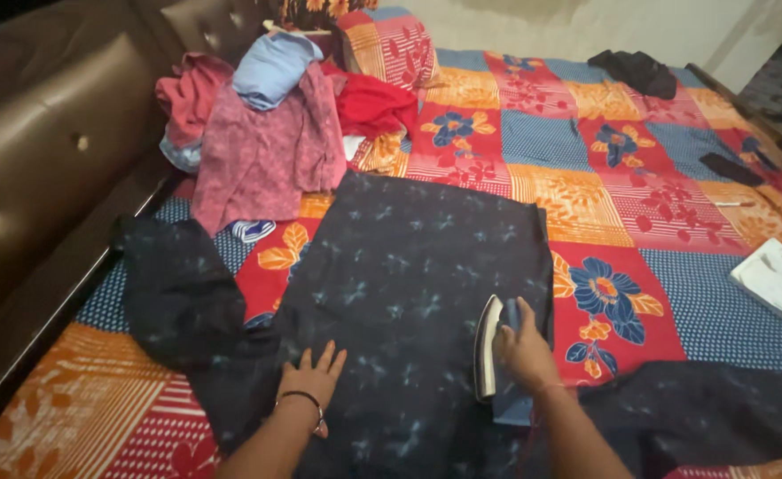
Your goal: The person irons a dark patterned shirt laid out on a bed. They smooth the sleeves and body, then flip the shirt to iron the other side, using a handheld iron throughout.
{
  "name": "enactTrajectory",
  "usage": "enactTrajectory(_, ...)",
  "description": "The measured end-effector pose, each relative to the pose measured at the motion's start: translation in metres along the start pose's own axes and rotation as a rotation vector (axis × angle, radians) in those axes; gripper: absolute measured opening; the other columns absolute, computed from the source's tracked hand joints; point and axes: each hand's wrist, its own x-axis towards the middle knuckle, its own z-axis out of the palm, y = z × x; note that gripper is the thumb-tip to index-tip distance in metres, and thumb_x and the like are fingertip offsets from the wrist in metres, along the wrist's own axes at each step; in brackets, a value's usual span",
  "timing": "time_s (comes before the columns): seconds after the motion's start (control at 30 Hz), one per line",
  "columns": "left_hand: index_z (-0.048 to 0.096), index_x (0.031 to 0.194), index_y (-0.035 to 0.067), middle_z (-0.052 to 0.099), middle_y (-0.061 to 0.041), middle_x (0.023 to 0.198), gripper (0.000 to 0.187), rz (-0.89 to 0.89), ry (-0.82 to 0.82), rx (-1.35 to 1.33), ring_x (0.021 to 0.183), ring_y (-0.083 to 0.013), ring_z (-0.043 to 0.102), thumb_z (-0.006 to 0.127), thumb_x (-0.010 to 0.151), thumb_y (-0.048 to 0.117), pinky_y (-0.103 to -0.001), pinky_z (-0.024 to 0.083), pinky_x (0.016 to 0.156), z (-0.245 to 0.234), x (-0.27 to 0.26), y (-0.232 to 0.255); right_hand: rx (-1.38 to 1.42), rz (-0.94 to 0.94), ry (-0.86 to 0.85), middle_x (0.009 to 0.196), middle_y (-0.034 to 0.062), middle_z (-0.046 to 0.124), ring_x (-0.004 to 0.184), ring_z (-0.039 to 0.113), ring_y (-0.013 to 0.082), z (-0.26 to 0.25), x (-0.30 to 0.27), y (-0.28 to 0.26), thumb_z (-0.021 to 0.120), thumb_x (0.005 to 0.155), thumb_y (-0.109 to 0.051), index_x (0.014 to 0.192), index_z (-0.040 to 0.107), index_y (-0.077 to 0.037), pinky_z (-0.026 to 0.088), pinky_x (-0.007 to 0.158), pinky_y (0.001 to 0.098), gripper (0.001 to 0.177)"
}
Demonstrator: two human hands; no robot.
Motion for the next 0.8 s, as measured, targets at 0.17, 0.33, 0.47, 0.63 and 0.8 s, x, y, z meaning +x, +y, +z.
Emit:
enactTrajectory(0.17,0.007,0.164,0.016,0.011,-0.015,0.171,0.145,-0.049,0.138,0.027,0.149,-0.0428,0.032,0.102,0.057,0.038,-0.055,0.045,0.107,0.016,-0.005,0.006,0.117,0.202,-0.143,0.093,0.0271,0.071,0.066,0.064,0.0268,-0.013,-0.030,-0.009,0.059,0.096,-0.025,0.158,0.030,-0.034,0.053,0.060,0.0428,0.069)
enactTrajectory(0.33,0.010,0.165,0.015,0.013,-0.014,0.171,0.129,-0.047,0.043,0.014,0.150,-0.0392,0.031,0.095,0.071,0.034,-0.050,0.042,0.111,0.023,0.001,0.004,0.005,0.101,-0.021,0.104,0.0291,0.072,0.088,0.073,0.0428,-0.012,-0.037,-0.010,0.057,0.097,-0.027,0.157,0.031,-0.032,0.057,0.077,0.0484,0.065)
enactTrajectory(0.47,0.023,0.160,0.018,0.024,-0.015,0.166,0.067,-0.118,0.323,0.091,0.138,-0.0433,0.045,0.055,0.101,0.016,-0.055,0.047,0.103,0.041,0.018,0.009,-0.054,0.072,0.032,0.115,0.0314,0.069,0.108,0.068,0.0497,-0.004,-0.048,-0.001,0.057,0.097,-0.028,0.157,0.030,-0.029,0.054,0.091,0.0509,0.065)
enactTrajectory(0.63,0.024,0.160,0.015,0.025,-0.018,0.164,0.064,-0.117,0.302,0.139,0.135,-0.0453,0.047,0.048,0.101,0.016,-0.055,0.044,0.104,0.057,0.038,0.008,-0.001,0.024,-0.026,0.112,0.0283,0.072,0.109,0.071,0.0437,-0.010,-0.075,0.000,0.060,0.092,-0.030,0.153,0.036,-0.032,0.054,0.094,0.0473,0.066)
enactTrajectory(0.8,0.032,0.156,0.011,0.037,-0.025,0.156,0.057,-0.124,0.358,0.170,0.125,-0.0460,0.056,0.046,0.102,0.017,-0.053,0.048,0.101,0.073,0.047,0.013,-0.083,0.142,0.023,0.116,0.0300,0.070,0.108,0.068,0.0497,-0.019,-0.097,-0.010,0.056,0.096,-0.031,0.156,0.035,-0.034,0.053,0.094,0.0523,0.064)
